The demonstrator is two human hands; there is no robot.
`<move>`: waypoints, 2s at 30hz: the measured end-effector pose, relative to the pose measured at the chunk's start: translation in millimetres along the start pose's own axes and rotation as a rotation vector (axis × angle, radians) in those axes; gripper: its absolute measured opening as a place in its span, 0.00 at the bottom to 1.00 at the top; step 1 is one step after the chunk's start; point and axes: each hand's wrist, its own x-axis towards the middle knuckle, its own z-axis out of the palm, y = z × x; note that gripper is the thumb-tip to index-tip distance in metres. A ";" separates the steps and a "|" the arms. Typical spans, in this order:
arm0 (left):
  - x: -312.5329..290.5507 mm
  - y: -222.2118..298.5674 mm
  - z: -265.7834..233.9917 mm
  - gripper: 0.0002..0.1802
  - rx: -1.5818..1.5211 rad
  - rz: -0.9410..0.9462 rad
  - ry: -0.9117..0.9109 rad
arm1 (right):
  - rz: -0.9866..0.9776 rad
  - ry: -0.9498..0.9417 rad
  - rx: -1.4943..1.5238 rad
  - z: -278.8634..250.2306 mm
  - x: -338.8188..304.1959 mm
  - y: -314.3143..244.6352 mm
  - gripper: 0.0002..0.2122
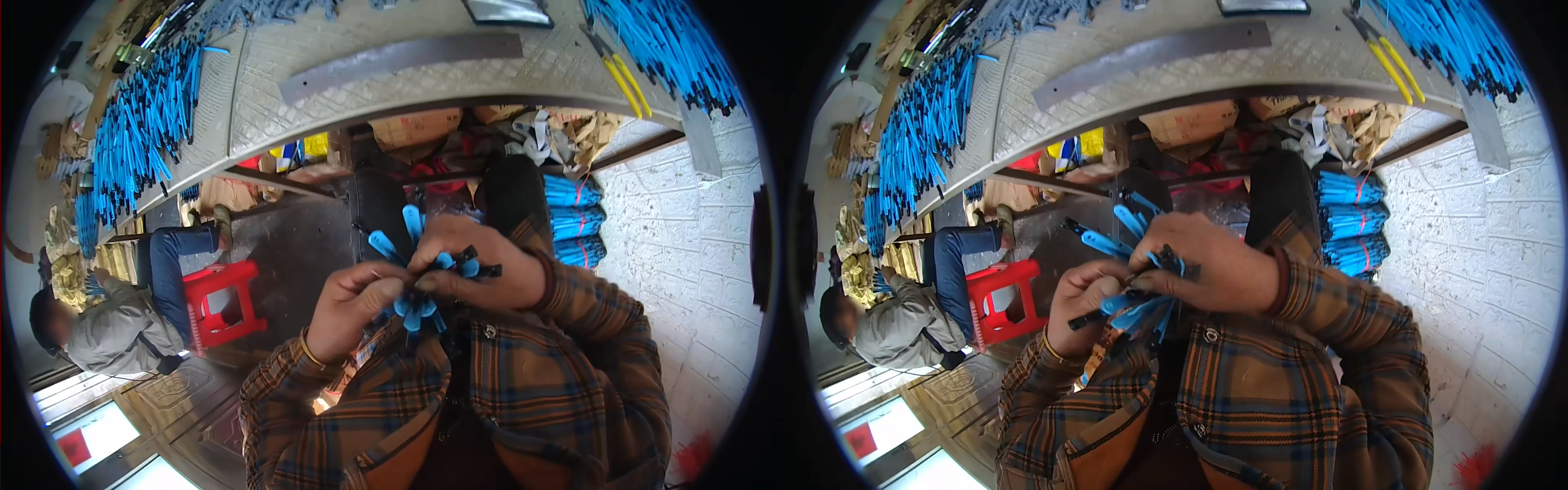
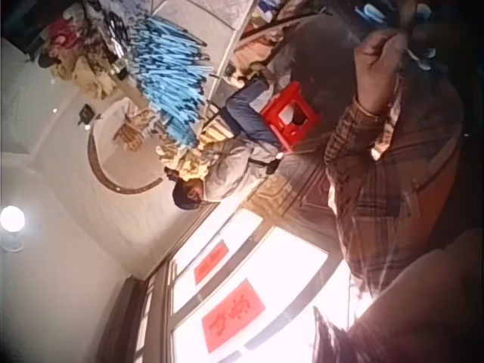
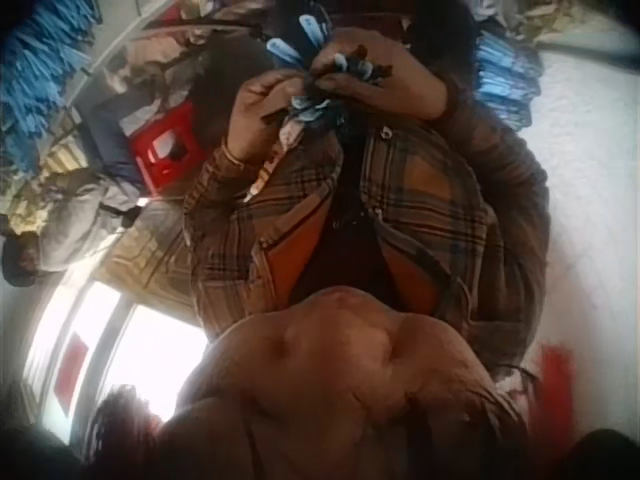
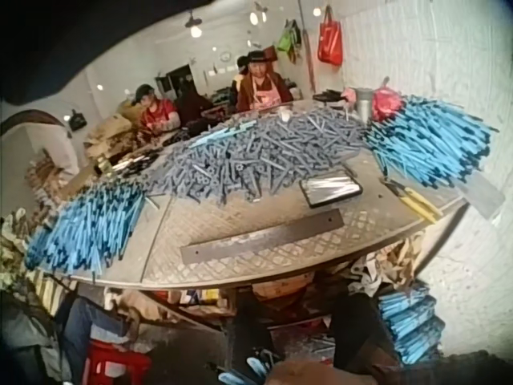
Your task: The person uses pliers to trim wire from umbrella rib hubs, attaches ribs to the hub, and threads wire through aligned umbrella ribs positioned in a slotted metal fixture.
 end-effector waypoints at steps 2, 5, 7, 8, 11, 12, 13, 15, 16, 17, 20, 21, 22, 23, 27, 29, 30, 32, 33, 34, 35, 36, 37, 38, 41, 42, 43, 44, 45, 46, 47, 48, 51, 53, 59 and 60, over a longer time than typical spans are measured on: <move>2.2 1.3 -0.8 0.09 -0.058 -0.029 0.009 | 0.034 0.051 0.023 5.1 -1.0 -0.3 0.07; 5.0 -1.7 -0.2 0.07 -0.163 -0.066 -0.005 | 0.027 0.098 -0.060 12.4 -4.9 0.0 0.09; 14.4 -3.3 1.5 0.07 -0.188 -0.048 0.041 | 0.072 0.160 -0.129 13.1 -6.4 2.7 0.11; 16.9 -2.1 1.8 0.07 -0.201 -0.041 0.073 | 0.050 0.159 -0.148 10.3 -4.3 -0.4 0.11; 19.1 7.6 -1.9 0.06 -0.220 -0.002 0.027 | -0.064 0.090 -0.268 -0.5 -0.8 -10.7 0.14; 18.9 10.7 -3.9 0.06 -0.233 0.002 0.009 | -0.080 0.088 -0.279 -6.2 -1.5 -9.6 0.14; 17.5 14.2 -5.6 0.06 -0.230 0.015 0.002 | -0.055 0.170 -0.137 -12.8 -6.2 -6.6 0.17; 13.7 21.0 -8.6 0.05 -0.248 0.010 -0.089 | 0.000 0.329 0.155 -22.3 -14.1 4.1 0.25; 13.6 22.0 -7.7 0.05 -0.258 0.003 -0.135 | -0.003 0.332 0.147 -22.4 -13.5 12.8 0.25; 15.1 19.8 -5.6 0.05 -0.259 0.003 -0.140 | 0.053 0.315 0.295 -20.0 -10.8 25.6 0.22; 17.6 11.5 -4.6 0.05 0.071 -0.062 -0.314 | 0.172 0.261 0.606 -1.7 -1.2 63.1 0.18; 18.0 12.9 -4.6 0.05 0.066 -0.069 -0.308 | 0.280 0.106 0.695 9.4 -3.3 73.2 0.21; 20.1 16.6 -5.7 0.05 0.055 -0.059 -0.284 | 0.390 -0.053 0.783 20.8 -8.0 83.1 0.24; 22.5 18.9 -8.2 0.05 0.037 -0.056 -0.257 | 0.506 -0.215 0.876 30.6 -14.0 88.7 0.27; 17.9 14.7 -18.8 0.06 -0.004 -0.024 -0.145 | 0.374 -0.267 1.047 14.4 -25.1 40.4 0.38; 20.0 18.3 -16.1 0.06 -0.005 -0.067 -0.144 | 0.356 -0.305 0.912 14.0 -34.9 42.5 0.42; 23.6 22.5 -14.7 0.06 0.019 -0.071 -0.162 | 0.304 -0.342 0.737 13.1 -36.3 46.9 0.46; 23.2 24.9 -11.6 0.06 0.040 -0.085 -0.176 | 0.254 -0.376 0.574 15.5 -37.6 50.1 0.50; 21.9 24.3 -10.4 0.06 0.037 -0.093 -0.178 | 0.253 -0.366 0.588 18.2 -37.8 50.9 0.51; 20.8 24.1 -9.0 0.06 0.036 -0.097 -0.182 | 0.249 -0.355 0.601 20.4 -38.0 50.6 0.53; 20.0 23.8 -8.0 0.06 0.037 -0.101 -0.187 | 0.244 -0.344 0.611 21.8 -38.8 49.6 0.54; 19.2 23.0 -8.5 0.06 0.040 -0.104 -0.187 | 0.242 -0.341 0.613 22.1 -40.6 48.2 0.54; 18.3 21.9 -10.5 0.06 0.028 -0.095 -0.198 | 0.249 -0.356 0.663 21.7 -42.5 46.7 0.53; 16.9 19.5 -12.3 0.06 0.015 -0.085 -0.208 | 0.256 -0.374 0.713 21.5 -45.2 45.5 0.52; 14.1 16.1 -11.0 0.06 -0.001 -0.078 -0.212 | 0.267 -0.333 0.650 25.5 -46.7 38.6 0.48; 13.2 15.2 -10.2 0.05 -0.009 -0.080 -0.209 | 0.276 -0.275 0.537 28.9 -45.2 36.0 0.46; 12.8 14.8 -9.0 0.05 -0.017 -0.084 -0.209 | 0.285 -0.215 0.422 32.0 -44.1 33.9 0.43; 12.0 15.3 -7.2 0.05 -0.015 -0.085 -0.208 | 0.283 -0.214 0.424 36.3 -43.0 36.2 0.43; 11.6 16.0 -3.7 0.05 0.010 -0.094 -0.220 | 0.271 -0.217 0.460 41.5 -42.7 42.5 0.40; 11.0 17.4 0.0 0.05 0.034 -0.102 -0.233 | 0.260 -0.220 0.495 46.3 -42.4 49.1 0.37; 10.4 18.7 3.5 0.05 0.057 -0.109 -0.245 | 0.248 -0.225 0.529 49.1 -42.5 52.0 0.33; 7.2 18.6 6.0 0.05 0.055 -0.109 -0.238 | 0.247 -0.231 0.532 52.1 -42.9 50.8 0.33; -3.2 23.7 12.6 0.04 0.028 -0.037 -0.291 | 0.167 -0.213 0.336 52.7 -38.6 37.9 0.26; -14.2 21.4 11.4 0.04 0.066 -0.015 -0.306 | 0.147 -0.257 0.360 54.6 -38.9 30.0 0.25; -13.0 9.4 -12.2 0.06 0.129 0.065 -0.395 | 0.232 -0.356 0.551 63.9 -38.2 39.2 0.17; -13.5 5.1 -19.5 0.06 0.059 0.071 -0.413 | 0.317 -0.337 0.637 67.9 -35.5 36.9 0.16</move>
